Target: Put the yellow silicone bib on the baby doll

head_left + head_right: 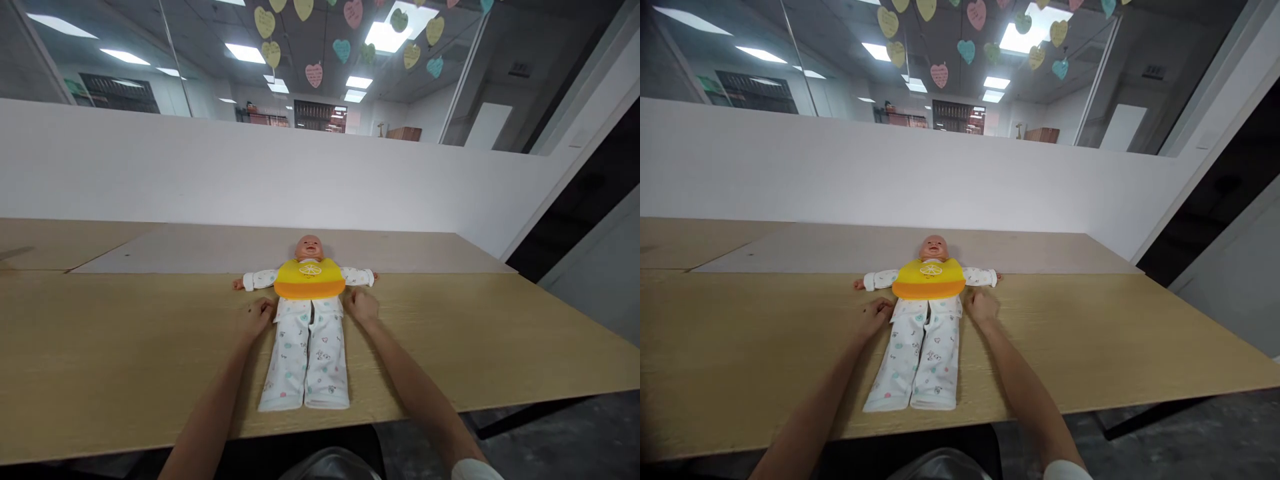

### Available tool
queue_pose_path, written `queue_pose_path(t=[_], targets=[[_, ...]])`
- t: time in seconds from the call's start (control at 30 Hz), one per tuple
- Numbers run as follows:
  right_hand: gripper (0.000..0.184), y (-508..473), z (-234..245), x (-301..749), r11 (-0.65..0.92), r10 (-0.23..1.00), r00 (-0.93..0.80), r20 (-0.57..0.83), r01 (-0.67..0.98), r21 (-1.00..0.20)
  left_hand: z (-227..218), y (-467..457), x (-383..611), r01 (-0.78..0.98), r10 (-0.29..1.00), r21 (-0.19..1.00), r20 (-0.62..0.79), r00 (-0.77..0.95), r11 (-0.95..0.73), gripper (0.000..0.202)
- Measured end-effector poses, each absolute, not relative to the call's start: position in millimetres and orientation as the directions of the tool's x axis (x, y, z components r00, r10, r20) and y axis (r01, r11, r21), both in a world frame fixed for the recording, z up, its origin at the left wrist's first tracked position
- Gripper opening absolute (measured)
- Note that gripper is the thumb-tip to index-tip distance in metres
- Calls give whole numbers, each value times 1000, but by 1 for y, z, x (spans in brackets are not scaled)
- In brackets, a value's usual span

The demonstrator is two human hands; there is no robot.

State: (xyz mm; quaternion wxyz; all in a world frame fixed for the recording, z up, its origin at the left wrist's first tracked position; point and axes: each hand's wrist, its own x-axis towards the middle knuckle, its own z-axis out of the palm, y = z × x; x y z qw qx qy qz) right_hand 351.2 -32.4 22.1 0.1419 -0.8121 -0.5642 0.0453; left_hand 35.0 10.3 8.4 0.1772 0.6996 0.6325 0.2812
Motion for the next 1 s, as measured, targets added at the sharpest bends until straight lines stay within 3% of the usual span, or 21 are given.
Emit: queue_pose_path(t=[0.23,1.0], targets=[[23,-35,18,360,-260,945,310,107,907,-332,22,2,32,588,975,809,126,-182,5,25],[25,-36,22,364,-229,956,278,98,910,-346,14,5,28,491,981,871,105,-163,-12,25]])
